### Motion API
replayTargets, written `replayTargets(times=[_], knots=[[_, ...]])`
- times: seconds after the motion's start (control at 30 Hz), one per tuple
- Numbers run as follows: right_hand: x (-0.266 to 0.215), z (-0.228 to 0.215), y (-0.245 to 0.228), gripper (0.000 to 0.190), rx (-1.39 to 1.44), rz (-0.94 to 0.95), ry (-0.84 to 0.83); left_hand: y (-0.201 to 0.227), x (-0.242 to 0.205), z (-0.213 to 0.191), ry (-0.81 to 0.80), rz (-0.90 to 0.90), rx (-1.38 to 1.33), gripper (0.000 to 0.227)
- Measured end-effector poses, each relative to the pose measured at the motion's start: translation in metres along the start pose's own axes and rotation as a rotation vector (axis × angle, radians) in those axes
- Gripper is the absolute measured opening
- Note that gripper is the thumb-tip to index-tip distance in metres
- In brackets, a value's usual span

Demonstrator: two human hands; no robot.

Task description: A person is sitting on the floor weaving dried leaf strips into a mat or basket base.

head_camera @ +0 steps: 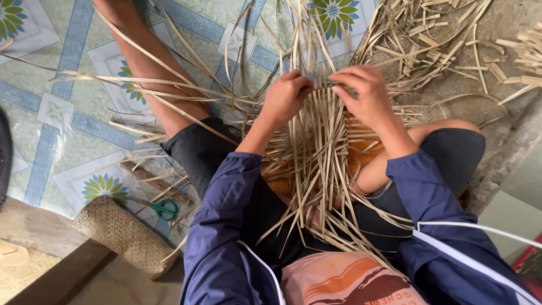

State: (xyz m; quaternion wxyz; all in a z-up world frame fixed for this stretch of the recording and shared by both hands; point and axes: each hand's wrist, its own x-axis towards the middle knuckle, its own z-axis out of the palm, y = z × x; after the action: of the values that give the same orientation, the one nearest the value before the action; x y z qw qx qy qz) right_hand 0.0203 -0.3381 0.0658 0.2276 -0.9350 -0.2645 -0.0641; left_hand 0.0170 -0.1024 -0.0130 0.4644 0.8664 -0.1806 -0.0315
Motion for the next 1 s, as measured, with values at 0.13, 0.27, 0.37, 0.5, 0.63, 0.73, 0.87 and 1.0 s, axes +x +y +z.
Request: replayTargets(times=[0.13, 0.27, 0.37, 0.5, 0.63, 0.73, 0.87, 1.0], knots=[[0.011, 0.026, 0.0, 0.016, 0.085, -0.102, -0.086, -0.008, 0.008, 0.015, 0.025, -0.041, 0.076, 0.011], [0.006, 0.06, 0.02, 0.019, 0.15, -0.054, -0.117, -0.02, 0.005, 0.028, 0.007, -0.151, 0.097, 0.01], [0.014, 0.053, 0.013, 0.011, 0.07, -0.1, -0.126, -0.025, 0.005, 0.034, 0.024, -0.153, 0.083, 0.012], [0.011, 0.061, 0.022, 0.012, 0.02, -0.117, -0.142, -0.023, 0.006, 0.035, 0.038, -0.116, 0.047, 0.009], [0.008, 0.07, 0.031, 0.01, 0.04, -0.081, -0.174, -0.022, 0.006, 0.039, 0.044, -0.036, 0.185, 0.006], [0.004, 0.075, 0.036, 0.01, 0.057, -0.041, -0.224, -0.023, 0.005, 0.044, 0.034, 0.001, 0.276, 0.004], [-0.009, 0.077, 0.037, 0.015, 0.091, 0.035, -0.313, -0.028, -0.002, 0.059, 0.016, 0.042, 0.293, 0.002], [-0.019, 0.078, 0.036, 0.013, 0.088, 0.073, -0.315, -0.02, -0.009, 0.058, 0.035, 0.062, 0.328, 0.004]])
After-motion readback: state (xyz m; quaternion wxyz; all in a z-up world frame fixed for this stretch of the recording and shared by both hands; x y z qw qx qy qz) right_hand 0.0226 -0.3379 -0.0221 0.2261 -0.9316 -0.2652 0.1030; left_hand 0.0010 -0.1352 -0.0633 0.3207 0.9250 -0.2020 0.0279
